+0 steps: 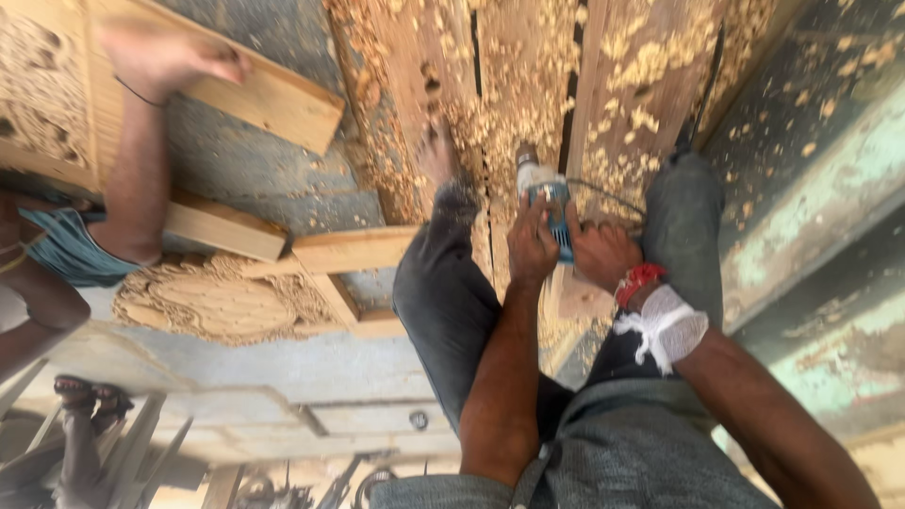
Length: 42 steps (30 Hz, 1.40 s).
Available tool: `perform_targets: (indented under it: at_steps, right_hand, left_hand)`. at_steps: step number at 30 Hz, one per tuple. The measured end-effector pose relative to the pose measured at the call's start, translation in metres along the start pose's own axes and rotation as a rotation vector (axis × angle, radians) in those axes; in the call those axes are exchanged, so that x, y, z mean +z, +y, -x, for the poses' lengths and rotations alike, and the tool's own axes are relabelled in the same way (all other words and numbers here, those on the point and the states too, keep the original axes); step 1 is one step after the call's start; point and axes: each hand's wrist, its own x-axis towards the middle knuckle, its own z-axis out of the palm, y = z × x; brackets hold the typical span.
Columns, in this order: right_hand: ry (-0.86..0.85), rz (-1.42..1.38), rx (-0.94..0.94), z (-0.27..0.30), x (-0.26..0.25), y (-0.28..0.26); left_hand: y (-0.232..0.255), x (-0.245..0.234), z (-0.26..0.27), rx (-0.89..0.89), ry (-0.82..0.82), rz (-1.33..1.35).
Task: The person uses a power drill to create several holes in a thick wooden plank while holding it steady with their feet.
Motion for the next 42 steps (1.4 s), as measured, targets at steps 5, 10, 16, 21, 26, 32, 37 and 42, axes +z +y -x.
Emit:
perform_targets:
  at_steps: [5, 10, 16, 21, 26, 32, 37, 42]
  right_hand:
    - [0.062, 0.031, -0.03, -0.005, 0.014, 0.008]
    - [0.073, -0.01, 0.006, -0.007, 0.018, 0.009]
    - [0.161, 0.002, -0.071, -0.01, 0.018, 0.012]
    - [0.037, -0.022, -0.026, -0.009, -0.005, 0.011]
    - [0.061, -0.05, -0.036, -0.013, -0.003, 0.01]
    - [0.097, -0.019, -0.096, -0.014, 0.018, 0.012]
    - [-0.021, -0.076, -0.035, -0.024, 0.031, 0.017]
    - [0.018, -0.065, -0.04, -0.033, 0.045, 0.022]
  left_hand:
    - [0.015, -0.005, -0.009, 0.031, 0.034, -0.064]
    - [0.052, -0.017, -0.024, -0.237, -0.041, -0.006]
    - [0.053, -0.011, -0.025, 0.033, 0.064, -0.211]
    - [0.035, -0.009, -0.024, 0.036, -0.091, -0.095]
    - [0.034, -0.008, -0.025, 0.198, -0.015, -0.168]
    - [0.024, -0.005, -0.016, 0.207, 0.001, -0.166]
    - [0.008, 0.003, -0.016, 0.241, 0.02, -0.142]
    - [0.007, 0.005, -0.02, 0.264, 0.032, -0.146]
